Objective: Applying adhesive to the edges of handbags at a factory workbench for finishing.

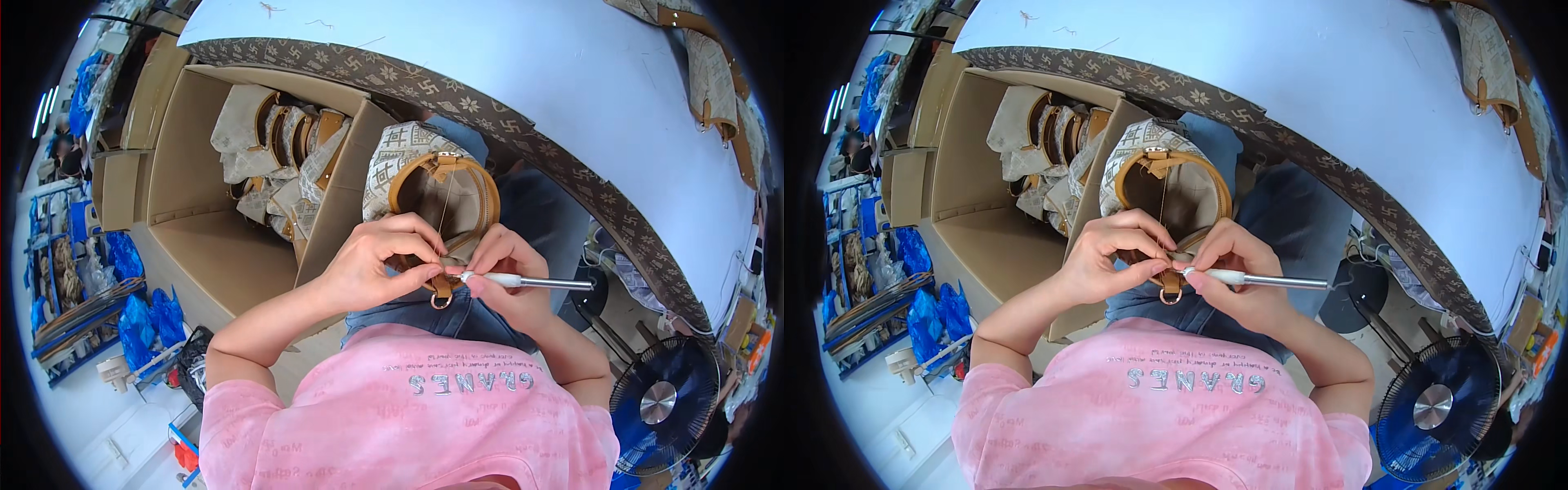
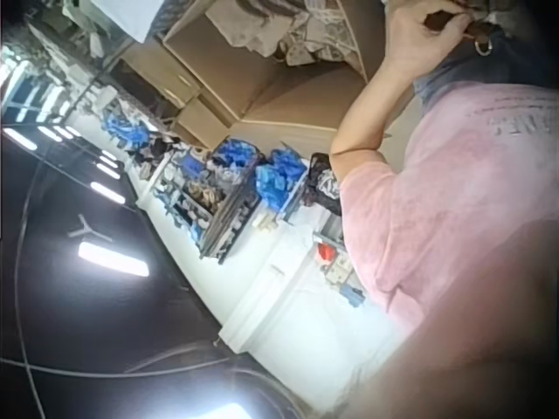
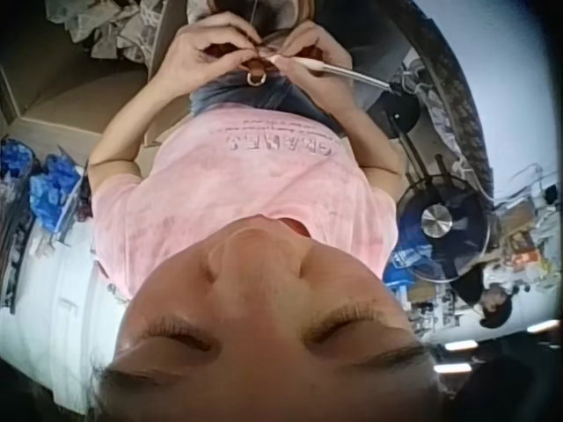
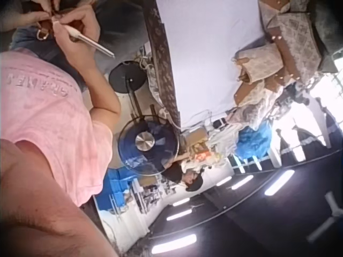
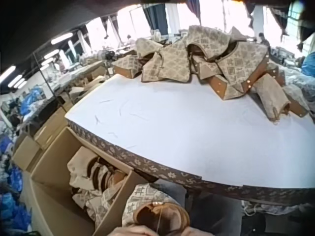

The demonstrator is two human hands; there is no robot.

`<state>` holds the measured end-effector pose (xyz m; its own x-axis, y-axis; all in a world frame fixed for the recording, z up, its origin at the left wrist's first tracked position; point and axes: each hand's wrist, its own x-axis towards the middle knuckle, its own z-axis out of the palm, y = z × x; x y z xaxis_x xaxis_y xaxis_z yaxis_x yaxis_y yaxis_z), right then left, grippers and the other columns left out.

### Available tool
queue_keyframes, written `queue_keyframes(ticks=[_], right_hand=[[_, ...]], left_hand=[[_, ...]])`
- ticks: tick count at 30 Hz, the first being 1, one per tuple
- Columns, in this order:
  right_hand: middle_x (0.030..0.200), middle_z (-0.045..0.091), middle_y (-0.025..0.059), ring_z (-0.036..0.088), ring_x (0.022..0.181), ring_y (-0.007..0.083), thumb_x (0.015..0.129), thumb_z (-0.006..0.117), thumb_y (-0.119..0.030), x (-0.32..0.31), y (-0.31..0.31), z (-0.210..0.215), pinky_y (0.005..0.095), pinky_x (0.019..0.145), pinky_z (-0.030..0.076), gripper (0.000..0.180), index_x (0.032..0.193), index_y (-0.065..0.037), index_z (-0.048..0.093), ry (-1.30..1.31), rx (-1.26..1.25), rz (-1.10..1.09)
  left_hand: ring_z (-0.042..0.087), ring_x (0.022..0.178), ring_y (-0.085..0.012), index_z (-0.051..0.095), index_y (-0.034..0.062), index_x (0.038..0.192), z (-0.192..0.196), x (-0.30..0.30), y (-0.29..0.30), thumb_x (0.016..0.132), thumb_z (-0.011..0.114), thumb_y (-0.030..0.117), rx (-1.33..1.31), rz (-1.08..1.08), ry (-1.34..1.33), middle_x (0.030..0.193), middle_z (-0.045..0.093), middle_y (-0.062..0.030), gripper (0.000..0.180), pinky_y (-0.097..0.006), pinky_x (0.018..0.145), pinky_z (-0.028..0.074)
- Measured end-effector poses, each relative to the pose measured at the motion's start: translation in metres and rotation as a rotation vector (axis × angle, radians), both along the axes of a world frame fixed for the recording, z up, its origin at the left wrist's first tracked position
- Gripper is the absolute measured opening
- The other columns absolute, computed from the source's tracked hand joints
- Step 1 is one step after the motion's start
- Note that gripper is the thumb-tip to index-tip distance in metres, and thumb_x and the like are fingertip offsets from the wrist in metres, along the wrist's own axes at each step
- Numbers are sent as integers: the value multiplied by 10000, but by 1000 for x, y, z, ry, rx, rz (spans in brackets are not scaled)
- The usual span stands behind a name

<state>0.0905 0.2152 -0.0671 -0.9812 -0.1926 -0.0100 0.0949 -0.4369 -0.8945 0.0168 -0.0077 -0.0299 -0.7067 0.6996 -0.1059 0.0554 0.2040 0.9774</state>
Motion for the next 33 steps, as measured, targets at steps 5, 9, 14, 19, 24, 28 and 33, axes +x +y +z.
queue_keyframes(ticks=[5, 9, 14, 19, 24, 28, 33], right_hand=[[952, 554, 95, 588, 825, 129, 849, 696, 74, -1, 3, 11, 313, 884, 603, 141, 887, -4, 585, 105, 264, 95], [892, 602, 89, 602, 798, 137, 825, 738, 61, -3, -1, 15, 264, 752, 566, 161, 870, -20, 606, 147, 334, 99], [836, 646, 68, 623, 768, 149, 795, 777, 46, -9, -2, 16, 252, 654, 492, 179, 846, -46, 633, 276, 431, 92], [823, 665, 47, 641, 764, 165, 772, 805, 21, -9, -4, 16, 269, 640, 479, 184, 835, -62, 652, 305, 446, 83], [834, 658, 39, 642, 768, 183, 770, 806, 7, -10, -4, 16, 291, 646, 497, 183, 838, -58, 649, 347, 454, 84], [836, 658, 39, 640, 766, 185, 770, 808, 7, -10, -4, 15, 293, 641, 496, 187, 839, -60, 647, 365, 455, 82], [836, 653, 40, 635, 760, 189, 769, 809, 7, -10, -4, 15, 292, 632, 494, 197, 848, -62, 642, 380, 458, 82]], left_hand=[[665, 808, -121, 768, 28, 893, -7, 3, -5, 837, 760, 30, 10, 52, 116, 1013, 690, -95, 57, -230, 652, 533], [668, 809, -134, 768, 23, 891, -12, 5, -7, 837, 759, 27, 34, 57, 195, 993, 692, -98, 56, -235, 645, 536], [673, 811, -153, 768, 13, 900, -19, 4, -9, 837, 753, 17, 87, 37, 269, 967, 693, -102, 65, -242, 643, 542], [673, 819, -156, 767, 13, 904, -17, 4, -10, 836, 750, 8, 79, 35, 228, 970, 692, -105, 70, -248, 656, 547], [673, 823, -157, 764, 11, 900, -17, 3, -10, 834, 750, 0, 90, 27, 235, 970, 691, -107, 69, -250, 664, 551], [673, 825, -157, 763, 9, 896, -16, 3, -9, 832, 749, -5, 86, 24, 238, 971, 690, -107, 66, -251, 664, 550], [672, 818, -151, 762, 9, 892, -14, 4, -9, 833, 748, -4, 68, 26, 226, 976, 689, -107, 62, -245, 656, 550]])
